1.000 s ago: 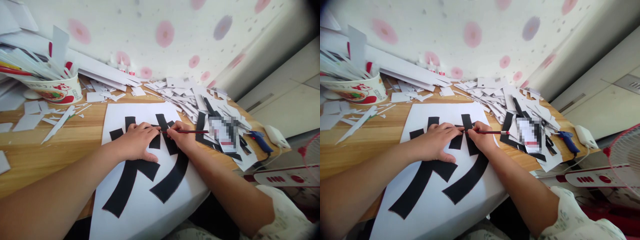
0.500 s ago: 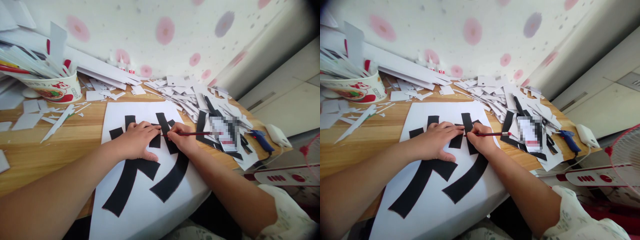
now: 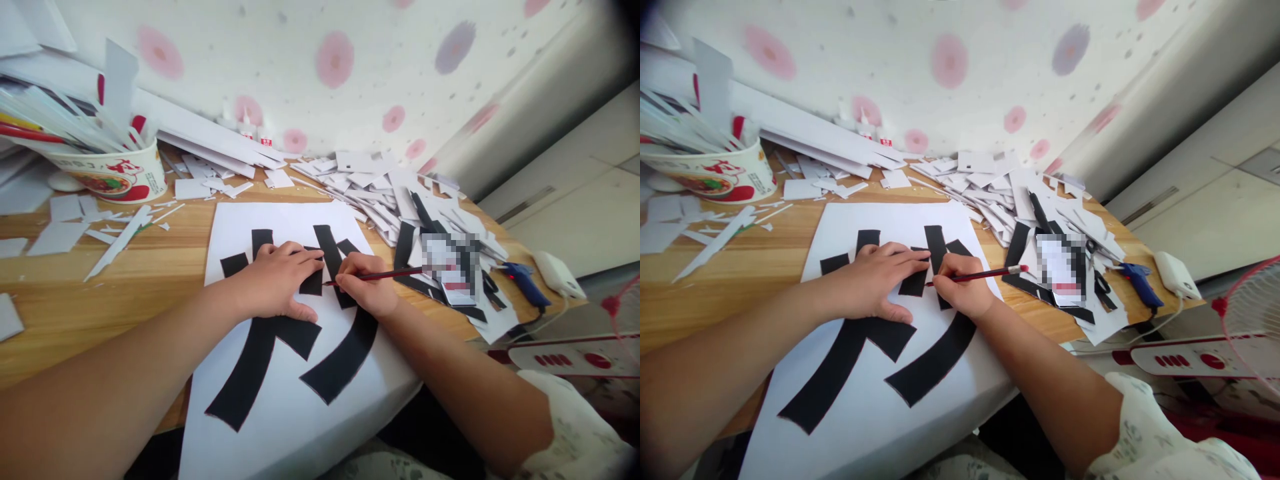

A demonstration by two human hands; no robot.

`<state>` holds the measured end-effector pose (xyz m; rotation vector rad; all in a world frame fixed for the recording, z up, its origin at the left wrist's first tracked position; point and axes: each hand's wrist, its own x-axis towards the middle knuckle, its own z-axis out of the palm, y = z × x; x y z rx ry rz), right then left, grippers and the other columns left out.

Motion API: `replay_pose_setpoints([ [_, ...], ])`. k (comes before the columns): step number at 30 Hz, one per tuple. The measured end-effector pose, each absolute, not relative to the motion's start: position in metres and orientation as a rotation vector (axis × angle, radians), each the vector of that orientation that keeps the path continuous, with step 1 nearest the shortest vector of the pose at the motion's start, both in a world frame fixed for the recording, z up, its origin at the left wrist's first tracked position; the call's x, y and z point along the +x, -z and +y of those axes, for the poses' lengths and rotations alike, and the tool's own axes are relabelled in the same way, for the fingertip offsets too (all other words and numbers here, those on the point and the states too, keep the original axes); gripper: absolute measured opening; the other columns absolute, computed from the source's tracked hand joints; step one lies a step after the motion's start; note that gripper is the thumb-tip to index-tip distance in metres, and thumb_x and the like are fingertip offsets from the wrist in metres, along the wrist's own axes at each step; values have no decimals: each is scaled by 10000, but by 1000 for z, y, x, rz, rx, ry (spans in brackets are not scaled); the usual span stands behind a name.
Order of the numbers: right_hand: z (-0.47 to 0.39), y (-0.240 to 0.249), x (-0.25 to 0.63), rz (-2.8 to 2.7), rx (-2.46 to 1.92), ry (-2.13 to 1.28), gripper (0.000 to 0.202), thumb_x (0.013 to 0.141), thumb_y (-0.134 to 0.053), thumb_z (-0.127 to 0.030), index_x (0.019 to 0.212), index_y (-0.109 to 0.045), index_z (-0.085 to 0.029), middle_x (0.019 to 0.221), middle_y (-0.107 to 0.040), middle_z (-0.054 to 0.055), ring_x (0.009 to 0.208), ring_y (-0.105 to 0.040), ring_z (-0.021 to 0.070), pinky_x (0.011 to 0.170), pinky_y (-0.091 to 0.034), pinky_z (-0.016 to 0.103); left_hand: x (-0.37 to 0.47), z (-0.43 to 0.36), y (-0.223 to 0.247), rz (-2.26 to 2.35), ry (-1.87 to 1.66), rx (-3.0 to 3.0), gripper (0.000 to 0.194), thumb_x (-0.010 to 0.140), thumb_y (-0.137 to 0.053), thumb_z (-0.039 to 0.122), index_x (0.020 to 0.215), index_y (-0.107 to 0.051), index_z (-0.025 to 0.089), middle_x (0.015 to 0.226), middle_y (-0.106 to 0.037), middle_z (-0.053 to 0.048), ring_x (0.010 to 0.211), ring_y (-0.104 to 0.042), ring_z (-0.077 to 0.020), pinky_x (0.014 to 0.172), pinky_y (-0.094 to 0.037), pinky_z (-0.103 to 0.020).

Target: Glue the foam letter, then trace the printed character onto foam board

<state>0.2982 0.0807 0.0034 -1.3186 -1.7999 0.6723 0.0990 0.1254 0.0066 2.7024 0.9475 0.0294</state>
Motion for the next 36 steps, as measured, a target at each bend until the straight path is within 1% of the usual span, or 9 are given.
replay_pose_setpoints([
  [7, 81, 0, 301, -1807, -1192, -785, 180, 669, -534, -169, 504, -476, -210, 513, -535, -23, 478, -462, 114, 467, -361, 254, 99, 123, -9, 975, 23, 2708, 861, 663, -615, 695, 1369, -431, 238, 1533, -300, -42, 1321, -290, -336, 947, -310, -474],
  [19, 83, 1, 302, -1780, -1058, -947, 213, 674, -564, -155, 496, -457, -204, 499, -511, -37, 458, -436, 101, 452, -334, 244, 99, 123, -9, 960, 23, 2725, 844, 687, -599, 681, 1381, -415, 237, 1540, -278, -53, 1332, -278, -321, 966, -297, -470],
  [23, 86, 1, 298, -1673, -1060, -994, 188, 674, -604, -182, 522, -495, -197, 498, -505, -39, 479, -458, 107, 482, -373, 245, 99, 121, -9, 1012, 21, 2765, 785, 711, -620, 586, 1386, -415, 243, 1536, -288, -63, 1337, -284, -328, 972, -300, -474],
  [25, 91, 1, 295, -1536, -1097, -991, 195, 681, -612, -210, 536, -482, -200, 515, -520, -36, 494, -466, 108, 490, -383, 242, 99, 121, -9, 1059, 58, 2768, 786, 714, -621, 533, 1406, -390, 241, 1509, -344, -81, 1325, -313, -336, 958, -317, -485],
  [27, 96, -2, 294, -1456, -1151, -927, 237, 679, -642, -250, 535, -461, -203, 528, -521, -37, 521, -473, 107, 502, -385, 235, 99, 122, -9, 1074, 23, 2820, 669, 780, -550, 417, 1405, -394, 237, 1490, -379, -82, 1328, -322, -321, 967, -317, -490],
  [29, 97, -8, 295, -1448, -1183, -887, 233, 691, -656, -266, 561, -474, -200, 547, -528, -40, 540, -475, 104, 507, -381, 227, 100, 123, -8, 1095, 22, 2853, 634, 781, -532, 363, 1388, -423, 216, 1474, -401, -100, 1308, -354, -326, 955, -334, -491],
  [32, 81, -20, 304, -1473, -1113, -985, 220, 711, -683, -302, 627, -512, -194, 587, -556, -36, 532, -480, 96, 490, -380, 220, 101, 124, -10, 1113, 68, 2866, 641, 773, -541, 378, 1386, -433, 226, 1474, -399, -101, 1297, -375, -328, 939, -354, -488],
  [34, 63, -26, 315, -1470, -1042, -1060, 224, 728, -686, -320, 646, -523, -190, 595, -568, -31, 511, -483, 91, 472, -385, 217, 101, 124, -11, 1138, 126, 2843, 672, 764, -552, 409, 1403, -406, 264, 1486, -386, -73, 1316, -359, -316, 956, -347, -484],
  [36, 44, -30, 331, -1505, -1041, -1012, 189, 756, -674, -312, 671, -564, -185, 610, -590, -18, 519, -508, 97, 477, -406, 219, 101, 126, -11, 1166, 194, 2808, 715, 748, -565, 449, 1420, -369, 305, 1510, -343, -30, 1345, -327, -300, 995, -321, -478],
])
